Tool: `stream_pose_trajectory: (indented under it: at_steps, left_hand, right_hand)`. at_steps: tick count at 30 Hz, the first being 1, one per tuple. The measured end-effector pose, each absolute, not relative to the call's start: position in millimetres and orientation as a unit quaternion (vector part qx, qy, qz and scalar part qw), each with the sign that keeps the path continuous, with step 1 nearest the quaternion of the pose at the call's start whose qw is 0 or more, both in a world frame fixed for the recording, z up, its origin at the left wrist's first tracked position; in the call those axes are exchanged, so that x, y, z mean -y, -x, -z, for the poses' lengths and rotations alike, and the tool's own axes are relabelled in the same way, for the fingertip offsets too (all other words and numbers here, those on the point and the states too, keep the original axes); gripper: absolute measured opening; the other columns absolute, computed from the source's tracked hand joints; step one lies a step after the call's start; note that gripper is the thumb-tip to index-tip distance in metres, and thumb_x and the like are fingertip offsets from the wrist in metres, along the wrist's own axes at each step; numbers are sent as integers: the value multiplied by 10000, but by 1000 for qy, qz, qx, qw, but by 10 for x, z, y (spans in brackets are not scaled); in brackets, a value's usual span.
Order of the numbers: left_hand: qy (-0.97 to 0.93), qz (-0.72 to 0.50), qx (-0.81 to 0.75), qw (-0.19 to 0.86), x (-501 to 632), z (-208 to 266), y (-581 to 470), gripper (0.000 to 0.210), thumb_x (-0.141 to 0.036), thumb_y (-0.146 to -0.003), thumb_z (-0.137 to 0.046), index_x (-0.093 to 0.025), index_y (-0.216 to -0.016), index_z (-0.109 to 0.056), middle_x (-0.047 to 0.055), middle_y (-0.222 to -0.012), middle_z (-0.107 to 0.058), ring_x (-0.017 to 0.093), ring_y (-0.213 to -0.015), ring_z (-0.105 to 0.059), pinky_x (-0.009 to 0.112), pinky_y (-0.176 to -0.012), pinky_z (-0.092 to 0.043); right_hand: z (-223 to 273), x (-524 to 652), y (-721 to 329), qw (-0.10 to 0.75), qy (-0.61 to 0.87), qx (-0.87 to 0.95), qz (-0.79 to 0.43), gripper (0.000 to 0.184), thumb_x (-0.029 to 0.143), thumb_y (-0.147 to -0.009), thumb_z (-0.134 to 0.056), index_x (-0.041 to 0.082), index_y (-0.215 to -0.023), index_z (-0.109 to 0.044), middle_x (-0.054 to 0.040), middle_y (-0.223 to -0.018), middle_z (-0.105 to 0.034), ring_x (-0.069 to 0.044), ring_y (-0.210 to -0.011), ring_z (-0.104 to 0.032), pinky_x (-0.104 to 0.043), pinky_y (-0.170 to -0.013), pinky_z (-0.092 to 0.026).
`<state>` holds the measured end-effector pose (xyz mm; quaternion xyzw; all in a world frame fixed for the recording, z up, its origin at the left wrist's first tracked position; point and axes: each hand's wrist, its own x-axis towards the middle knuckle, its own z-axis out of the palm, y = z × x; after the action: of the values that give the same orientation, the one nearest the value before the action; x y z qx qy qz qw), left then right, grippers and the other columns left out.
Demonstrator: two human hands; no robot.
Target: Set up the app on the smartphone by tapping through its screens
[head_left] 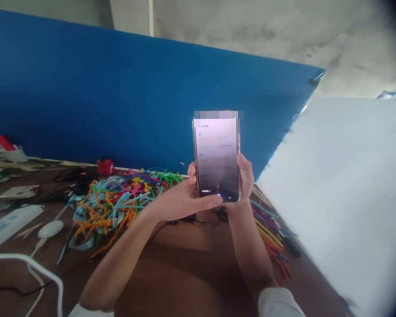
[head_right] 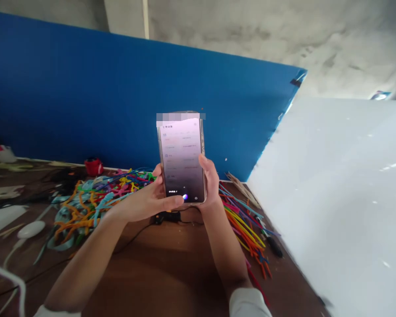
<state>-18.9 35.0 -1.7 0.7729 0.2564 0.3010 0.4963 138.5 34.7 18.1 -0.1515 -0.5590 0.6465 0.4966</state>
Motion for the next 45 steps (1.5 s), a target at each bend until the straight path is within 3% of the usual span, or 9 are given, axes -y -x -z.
stream_pose_trajectory:
  at_steps: [8,13,19,24,27,31,35,40,45]
  left_hand:
    - [-816,-261,-270,439,-288,-55,247,517,-535,-907,-671,-264,-1343,-603,32,-1342,-652,258,-1304,-571,352,-1098,-479]
    - [-843,-240,-292,384,-276,-92,292,542,-591,-919,-623,-272,-1357,-614,33,-1409,-612,273,-1286,-581,355,-1089,-476]
    - [-820,-271,-323,387,-319,-109,483,408,-482,-901,-686,-240,-1227,-647,32,-1155,-693,216,-1047,-664,297,-915,-551]
    - [-805,-365,-300,358,-319,-98,579,934,-438,-823,-803,-330,-1557,-237,63,-1426,-477,215,-1257,-533,350,-1097,-481]
    - [-808,-395,-289,328,-265,-88,535,1121,-404,-786,-845,-362,-1598,-72,77,-1405,-440,237,-1258,-503,415,-1154,-442]
    - [-812,-383,-307,315,-199,-103,453,1224,-426,-758,-863,-372,-1605,20,119,-1405,-411,296,-1227,-515,448,-1037,-533]
    - [-810,-386,-293,330,-196,-123,434,1311,-479,-745,-869,-382,-1589,129,149,-1540,-300,356,-1346,-436,504,-1103,-492]
    - [-786,-403,-297,362,-186,-106,432,1301,-522,-763,-846,-434,-1573,169,114,-1441,-395,284,-1170,-532,474,-1009,-550]
    - [-776,-418,-291,373,-146,-92,407,1310,-519,-753,-854,-427,-1585,154,103,-1393,-436,281,-1153,-537,473,-1010,-544]
  right_hand:
    - [-91,-436,-1405,517,52,545,-658,695,750,-850,-368,212,-1168,-671,-117,-928,-698,-270,-791,-669,-458,-737,-590]
    - [-129,-402,-1389,523,28,542,-657,624,714,-835,-454,218,-1142,-677,-98,-964,-685,-213,-780,-640,-356,-699,-572]
    - [-137,-375,-1427,536,71,549,-638,689,775,-764,-474,213,-1105,-679,-111,-926,-692,-258,-781,-665,-405,-671,-585]
    - [-31,-374,-1482,650,143,477,-574,512,679,-856,-499,239,-998,-720,-95,-906,-732,-318,-981,-712,-457,-796,-616]
    - [10,-385,-1466,682,153,453,-554,398,596,-870,-575,263,-1021,-732,-67,-910,-745,-316,-1016,-716,-456,-802,-626]
    - [36,-400,-1417,659,145,462,-576,442,619,-848,-579,246,-1011,-753,-80,-914,-753,-331,-1038,-713,-471,-792,-632]
    - [77,-424,-1409,648,160,473,-575,445,641,-868,-534,267,-973,-752,-74,-928,-749,-329,-1035,-711,-485,-776,-632]
    - [104,-454,-1413,632,168,471,-592,413,641,-844,-571,259,-853,-728,-87,-858,-732,-341,-1019,-701,-499,-743,-631]
    - [87,-419,-1398,684,176,451,-546,283,548,-875,-604,287,-858,-711,-64,-867,-735,-338,-1049,-697,-507,-749,-636]
